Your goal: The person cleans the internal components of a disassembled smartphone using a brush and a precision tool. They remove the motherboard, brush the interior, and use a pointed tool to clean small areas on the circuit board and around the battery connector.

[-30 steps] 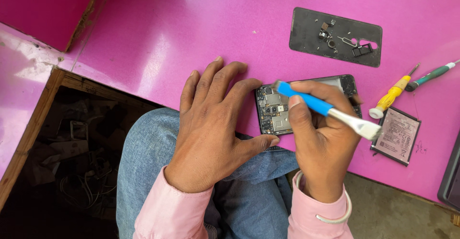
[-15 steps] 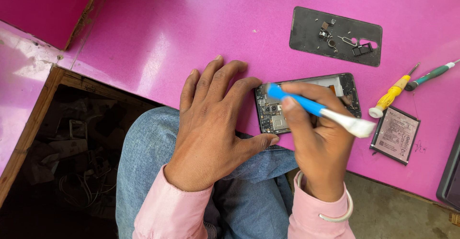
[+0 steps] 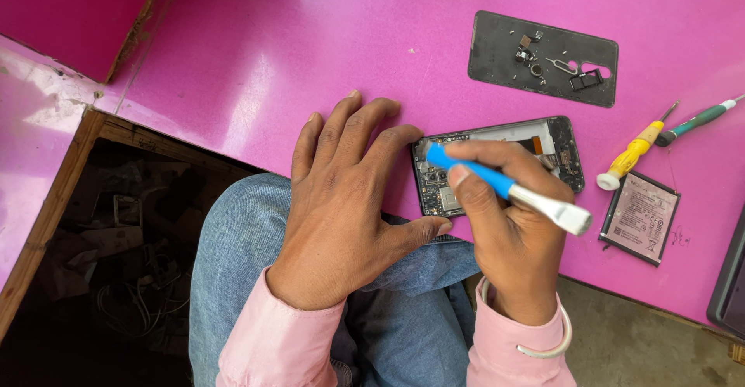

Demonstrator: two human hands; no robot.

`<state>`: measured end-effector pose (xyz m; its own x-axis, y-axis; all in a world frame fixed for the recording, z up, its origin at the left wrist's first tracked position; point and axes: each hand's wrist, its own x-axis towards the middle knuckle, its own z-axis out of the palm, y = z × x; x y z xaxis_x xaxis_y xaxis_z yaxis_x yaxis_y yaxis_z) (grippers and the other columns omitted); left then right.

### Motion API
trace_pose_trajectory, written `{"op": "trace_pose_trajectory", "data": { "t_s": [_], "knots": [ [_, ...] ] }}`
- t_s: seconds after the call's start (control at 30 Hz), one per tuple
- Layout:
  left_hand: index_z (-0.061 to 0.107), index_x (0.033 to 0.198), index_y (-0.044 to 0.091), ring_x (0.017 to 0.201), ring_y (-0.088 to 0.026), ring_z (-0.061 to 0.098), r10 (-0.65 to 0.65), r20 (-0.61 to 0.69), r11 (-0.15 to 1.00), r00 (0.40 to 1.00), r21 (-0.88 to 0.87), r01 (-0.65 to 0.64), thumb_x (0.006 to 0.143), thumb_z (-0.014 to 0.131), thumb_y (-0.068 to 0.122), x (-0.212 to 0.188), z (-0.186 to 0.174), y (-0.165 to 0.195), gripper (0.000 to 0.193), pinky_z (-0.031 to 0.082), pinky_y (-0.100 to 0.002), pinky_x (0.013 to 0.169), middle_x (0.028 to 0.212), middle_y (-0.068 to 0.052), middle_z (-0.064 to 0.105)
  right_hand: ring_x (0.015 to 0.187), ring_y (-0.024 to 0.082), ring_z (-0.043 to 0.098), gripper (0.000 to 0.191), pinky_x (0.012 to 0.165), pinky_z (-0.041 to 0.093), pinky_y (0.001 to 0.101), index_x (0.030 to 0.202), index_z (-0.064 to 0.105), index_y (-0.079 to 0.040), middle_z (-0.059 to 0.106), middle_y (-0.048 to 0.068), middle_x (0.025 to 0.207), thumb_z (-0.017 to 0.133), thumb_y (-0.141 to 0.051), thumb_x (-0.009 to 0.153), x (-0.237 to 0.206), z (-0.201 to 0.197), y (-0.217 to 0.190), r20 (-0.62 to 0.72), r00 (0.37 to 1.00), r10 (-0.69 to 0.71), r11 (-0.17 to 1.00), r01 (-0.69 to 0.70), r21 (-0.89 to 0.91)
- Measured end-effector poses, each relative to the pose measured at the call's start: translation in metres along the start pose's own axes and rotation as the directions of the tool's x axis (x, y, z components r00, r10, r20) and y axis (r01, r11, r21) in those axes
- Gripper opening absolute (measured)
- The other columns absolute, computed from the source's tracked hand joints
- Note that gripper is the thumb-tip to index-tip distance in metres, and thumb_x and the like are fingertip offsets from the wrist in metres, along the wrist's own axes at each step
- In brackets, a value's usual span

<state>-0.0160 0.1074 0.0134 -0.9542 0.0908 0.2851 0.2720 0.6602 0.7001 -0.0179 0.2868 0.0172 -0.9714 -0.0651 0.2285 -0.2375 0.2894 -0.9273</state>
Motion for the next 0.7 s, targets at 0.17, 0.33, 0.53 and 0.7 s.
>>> {"op": "trace_pose_trajectory", "data": {
  "t_s": [0.17,0.33,0.53,0.7],
  "knots": [
    [0.063,0.13,0.009,0.147,-0.044,0.031,-0.006,0.003,1.0,1.0,0.003,0.006,0.057,0.093,0.049,0.0,0.0,0.0,0.088,0.014,-0.064,0.12,0.146,-0.018,0.05,0.073,0.003,0.052,0.011,0.067,0.041,0.0203,0.107,0.071,0.002,0.064,0.002,0.089,0.065,-0.005,0.1,-0.001,-0.002,0.003,-0.01,1.0,-0.018,0.999,0.019,0.043],
    [0.063,0.13,0.01,0.147,-0.044,0.031,-0.001,0.002,1.0,1.0,0.003,0.001,0.058,0.093,0.049,0.0,0.0,0.0,0.087,0.014,-0.063,0.12,0.146,-0.017,0.051,0.069,0.002,0.049,0.01,0.062,0.037,0.0187,0.103,0.072,0.001,0.062,0.001,0.08,0.066,-0.005,0.1,0.0,-0.004,0.002,0.012,1.0,-0.027,1.0,0.026,0.011],
    [0.063,0.131,0.009,0.147,-0.044,0.031,-0.003,0.009,1.0,1.0,0.006,0.003,0.058,0.093,0.049,0.001,0.0,0.001,0.088,0.014,-0.064,0.12,0.146,-0.017,0.05,0.064,0.002,0.045,0.009,0.058,0.034,0.019,0.096,0.071,0.001,0.061,0.0,0.075,0.064,-0.004,0.094,0.004,-0.003,-0.007,0.024,1.0,-0.011,0.997,0.012,-0.071],
    [0.063,0.131,0.01,0.148,-0.044,0.03,-0.005,0.014,1.0,1.0,-0.004,0.005,0.06,0.093,0.049,0.001,-0.001,0.001,0.086,0.013,-0.063,0.12,0.147,-0.017,0.05,0.066,0.002,0.048,0.009,0.06,0.037,0.0192,0.094,0.07,0.001,0.062,0.0,0.077,0.061,-0.002,0.093,0.005,-0.002,-0.009,0.046,0.999,-0.001,1.0,0.002,-0.018]
  ]
}}
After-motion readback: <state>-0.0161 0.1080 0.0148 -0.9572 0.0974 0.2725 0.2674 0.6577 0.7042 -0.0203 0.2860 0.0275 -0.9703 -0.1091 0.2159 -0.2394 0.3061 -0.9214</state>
